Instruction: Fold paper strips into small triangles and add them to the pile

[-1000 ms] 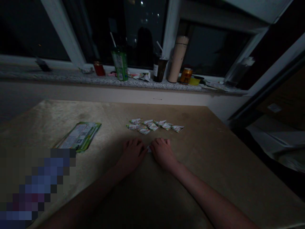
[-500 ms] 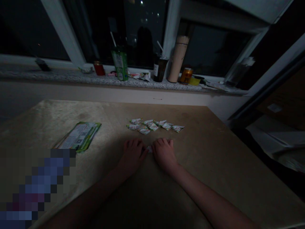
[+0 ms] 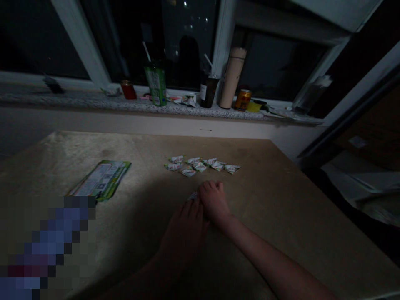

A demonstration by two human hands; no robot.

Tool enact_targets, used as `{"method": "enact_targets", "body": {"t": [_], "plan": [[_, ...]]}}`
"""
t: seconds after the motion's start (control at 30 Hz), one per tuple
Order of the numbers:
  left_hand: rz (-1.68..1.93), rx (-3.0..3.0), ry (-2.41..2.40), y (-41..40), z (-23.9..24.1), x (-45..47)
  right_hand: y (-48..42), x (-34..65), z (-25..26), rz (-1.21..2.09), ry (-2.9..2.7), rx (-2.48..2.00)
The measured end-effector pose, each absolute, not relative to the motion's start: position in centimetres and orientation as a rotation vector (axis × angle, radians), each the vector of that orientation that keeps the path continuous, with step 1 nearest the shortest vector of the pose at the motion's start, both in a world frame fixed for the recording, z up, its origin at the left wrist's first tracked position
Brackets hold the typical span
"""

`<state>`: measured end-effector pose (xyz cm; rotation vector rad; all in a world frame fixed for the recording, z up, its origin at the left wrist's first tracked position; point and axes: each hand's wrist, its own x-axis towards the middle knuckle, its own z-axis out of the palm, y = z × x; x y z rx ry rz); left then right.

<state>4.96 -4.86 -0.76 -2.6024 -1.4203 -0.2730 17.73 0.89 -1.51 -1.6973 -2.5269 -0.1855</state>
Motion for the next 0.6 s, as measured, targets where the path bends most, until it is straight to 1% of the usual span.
{"method": "enact_targets", "body": {"t": [0.13,0.3,0.6], "plan": [[-0.264,-2.564,-1.435,-6.9,-1.8,5.5,0.9,17.8,-1.6,-0.181,-2.523,-1.695],[-0.266,-2.585,-1.482,-6.4,-2.8,5.1,1.1,17.7,-2.0,-0.2,-2.478,-1.683],[-0.289,-2.585,-1.477,-6.3,-3.1,5.2,1.4,17.8,-2.5,-0.126,-2.412,-1.695]]}}
